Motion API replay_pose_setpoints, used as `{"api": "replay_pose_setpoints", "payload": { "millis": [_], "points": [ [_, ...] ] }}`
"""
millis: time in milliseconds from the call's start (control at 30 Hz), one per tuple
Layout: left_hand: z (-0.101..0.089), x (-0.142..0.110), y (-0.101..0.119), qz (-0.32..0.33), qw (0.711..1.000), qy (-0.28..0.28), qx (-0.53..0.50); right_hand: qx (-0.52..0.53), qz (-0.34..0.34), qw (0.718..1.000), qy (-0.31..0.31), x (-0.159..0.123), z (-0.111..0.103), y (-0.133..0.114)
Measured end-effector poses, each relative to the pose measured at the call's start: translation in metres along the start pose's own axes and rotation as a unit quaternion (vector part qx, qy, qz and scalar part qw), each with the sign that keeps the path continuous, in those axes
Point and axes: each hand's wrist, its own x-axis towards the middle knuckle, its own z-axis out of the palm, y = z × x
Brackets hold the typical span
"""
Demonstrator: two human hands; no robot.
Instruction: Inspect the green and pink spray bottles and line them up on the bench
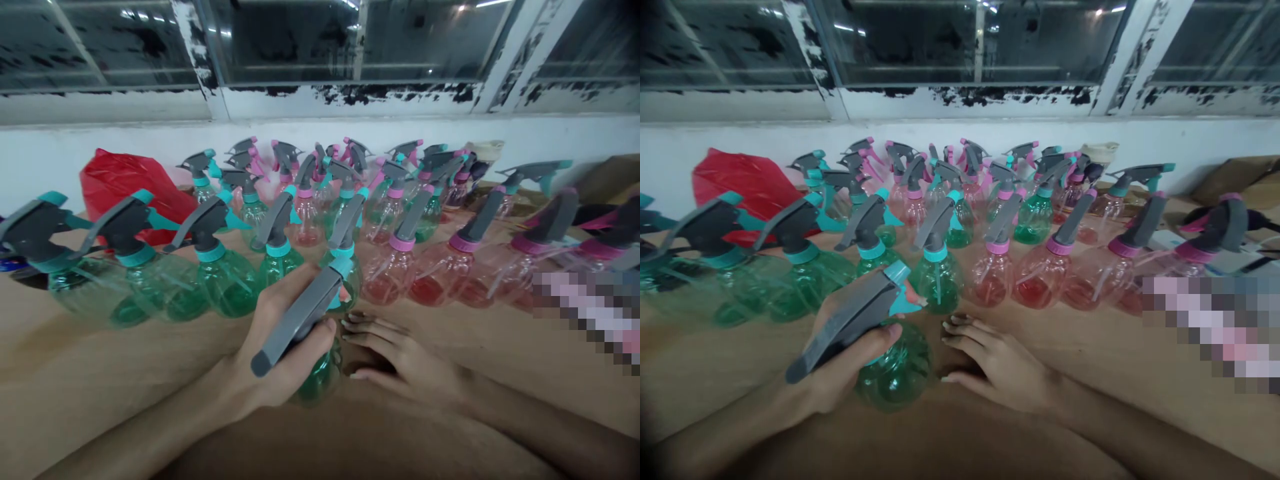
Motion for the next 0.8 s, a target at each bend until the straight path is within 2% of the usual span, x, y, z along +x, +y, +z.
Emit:
{"api": "replay_pose_setpoints", "payload": {
  "millis": [133, 300, 567, 667, 800],
  "points": [
    [-0.002, 0.000, 0.000, 0.006, 1.000, -0.014, 0.007, -0.010, -0.002, 1.000, -0.007, -0.001, 0.001, 0.001],
    [-0.002, 0.000, -0.002, 0.031, 0.999, -0.003, 0.003, -0.009, -0.004, 1.000, 0.002, -0.001, 0.001, 0.001],
    [0.004, 0.001, -0.009, -0.020, 0.999, 0.049, 0.008, -0.003, -0.016, 1.000, 0.019, 0.000, 0.000, 0.000],
    [0.004, 0.003, -0.012, -0.038, 0.998, 0.043, 0.002, -0.002, -0.021, 0.999, 0.029, -0.001, 0.002, 0.002],
    [0.003, 0.004, -0.012, -0.025, 0.999, 0.031, -0.006, -0.006, -0.020, 0.999, 0.032, -0.002, 0.003, 0.003]
  ]
}}
